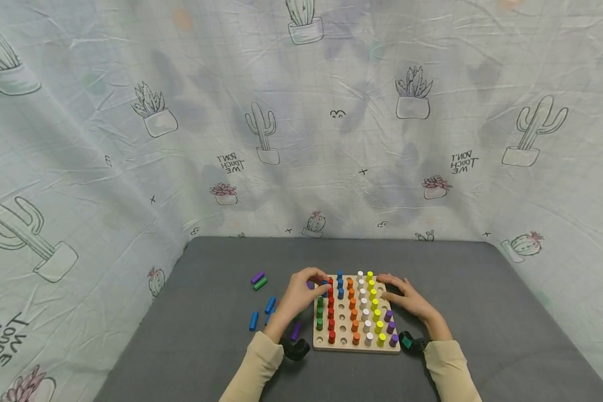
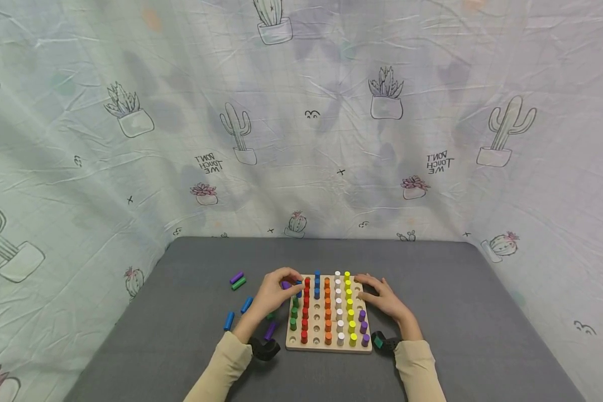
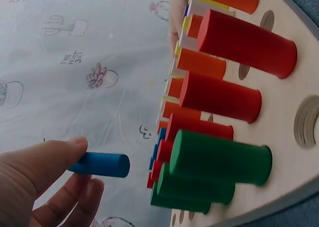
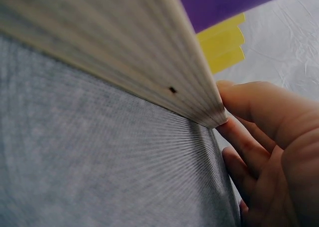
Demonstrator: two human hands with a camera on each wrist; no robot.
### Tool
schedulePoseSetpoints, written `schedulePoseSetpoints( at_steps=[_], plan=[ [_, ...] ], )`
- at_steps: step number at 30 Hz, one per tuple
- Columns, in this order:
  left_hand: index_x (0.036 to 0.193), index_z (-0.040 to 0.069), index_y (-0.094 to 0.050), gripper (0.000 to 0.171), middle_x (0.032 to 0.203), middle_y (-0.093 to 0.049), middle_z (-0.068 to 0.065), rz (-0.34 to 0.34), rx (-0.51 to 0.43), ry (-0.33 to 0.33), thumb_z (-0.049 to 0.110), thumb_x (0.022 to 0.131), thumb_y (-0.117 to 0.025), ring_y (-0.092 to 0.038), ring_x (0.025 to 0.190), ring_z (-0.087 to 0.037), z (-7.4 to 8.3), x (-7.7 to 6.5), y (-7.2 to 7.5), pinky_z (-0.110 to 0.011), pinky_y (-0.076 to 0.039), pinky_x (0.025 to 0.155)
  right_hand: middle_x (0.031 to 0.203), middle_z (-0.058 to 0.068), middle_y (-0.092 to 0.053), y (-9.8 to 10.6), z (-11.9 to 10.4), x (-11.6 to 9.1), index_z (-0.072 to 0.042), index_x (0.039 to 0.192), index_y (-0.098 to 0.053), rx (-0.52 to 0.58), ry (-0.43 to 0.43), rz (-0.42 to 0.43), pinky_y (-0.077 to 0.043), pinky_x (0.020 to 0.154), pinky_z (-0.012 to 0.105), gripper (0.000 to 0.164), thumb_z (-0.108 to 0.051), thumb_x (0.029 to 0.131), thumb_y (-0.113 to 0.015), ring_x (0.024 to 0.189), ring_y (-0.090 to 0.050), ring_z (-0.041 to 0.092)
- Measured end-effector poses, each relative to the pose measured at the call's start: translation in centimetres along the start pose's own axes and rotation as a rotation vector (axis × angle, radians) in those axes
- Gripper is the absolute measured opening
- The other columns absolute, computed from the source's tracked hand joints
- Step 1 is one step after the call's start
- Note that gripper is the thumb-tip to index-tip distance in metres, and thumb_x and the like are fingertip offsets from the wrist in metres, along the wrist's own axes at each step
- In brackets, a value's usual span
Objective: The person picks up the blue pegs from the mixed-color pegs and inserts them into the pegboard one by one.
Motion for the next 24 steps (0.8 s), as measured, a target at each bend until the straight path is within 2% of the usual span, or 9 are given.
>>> schedulePoseSetpoints(
  at_steps=[5, 10, 15, 18, 24],
  plan=[
    [0.100, 0.014, -0.066, 0.019, 0.099, -0.064, -0.005, -0.012, -0.002, -0.007, 0.024, 0.084, -0.069, -0.059, 0.087, -0.018, 0.2, 0.2, -0.6, -0.037, -0.049, 0.076, 0.139, 0.025, -0.039, -0.1, 0.1, 0.1, 0.000, 0.133, -0.046, 0.006, -0.056, -0.020, 0.013, 0.098, 0.068, 0.046, -0.015, 0.091, -0.057, 0.133, -0.015, 0.050],
    [0.101, 0.014, -0.068, 0.021, 0.097, -0.061, 0.003, -0.029, 0.007, 0.000, 0.027, 0.085, -0.068, -0.057, 0.088, -0.016, 0.2, 0.3, -1.3, -0.028, -0.047, 0.075, 0.139, 0.028, -0.038, -0.1, 0.1, 0.2, 0.004, 0.132, -0.045, 0.015, -0.085, -0.030, 0.012, 0.098, 0.068, 0.045, -0.010, 0.091, -0.057, 0.133, -0.013, 0.053],
    [0.101, 0.010, -0.067, 0.024, 0.097, -0.062, -0.005, -0.052, -0.037, 0.001, 0.027, 0.084, -0.068, -0.056, 0.084, -0.013, 0.1, 0.5, -2.1, -0.028, -0.047, 0.073, 0.139, 0.028, -0.038, -0.2, 0.0, 0.3, 0.004, 0.132, -0.046, 0.026, -0.083, -0.027, 0.012, 0.099, 0.068, 0.045, -0.008, 0.090, -0.058, 0.133, -0.013, 0.052],
    [0.099, 0.012, -0.066, 0.023, 0.094, -0.062, -0.006, -0.063, -0.039, 0.007, 0.029, 0.084, -0.069, -0.056, 0.081, -0.015, 0.0, 0.5, -2.4, -0.026, -0.046, 0.069, 0.139, 0.028, -0.038, -0.2, 0.0, 0.2, 0.003, 0.132, -0.046, 0.025, -0.082, -0.030, 0.012, 0.099, 0.068, 0.045, -0.009, 0.090, -0.057, 0.133, -0.012, 0.052],
    [0.094, 0.018, -0.066, 0.016, 0.087, -0.059, 0.003, -0.084, 0.039, 0.014, 0.029, 0.083, -0.069, -0.053, 0.076, -0.014, 0.1, 0.5, -3.0, -0.023, -0.042, 0.065, 0.139, 0.028, -0.038, -0.1, 0.2, 0.2, 0.003, 0.132, -0.046, 0.007, -0.087, -0.025, 0.012, 0.099, 0.068, 0.045, -0.009, 0.091, -0.057, 0.133, -0.013, 0.052]
  ],
)
Point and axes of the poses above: each hand's wrist, its own x-axis towards the middle knuckle, its own y-axis out of the back of the hand, z = x × y, the point moved 8 cm from there along x, towards the middle knuckle
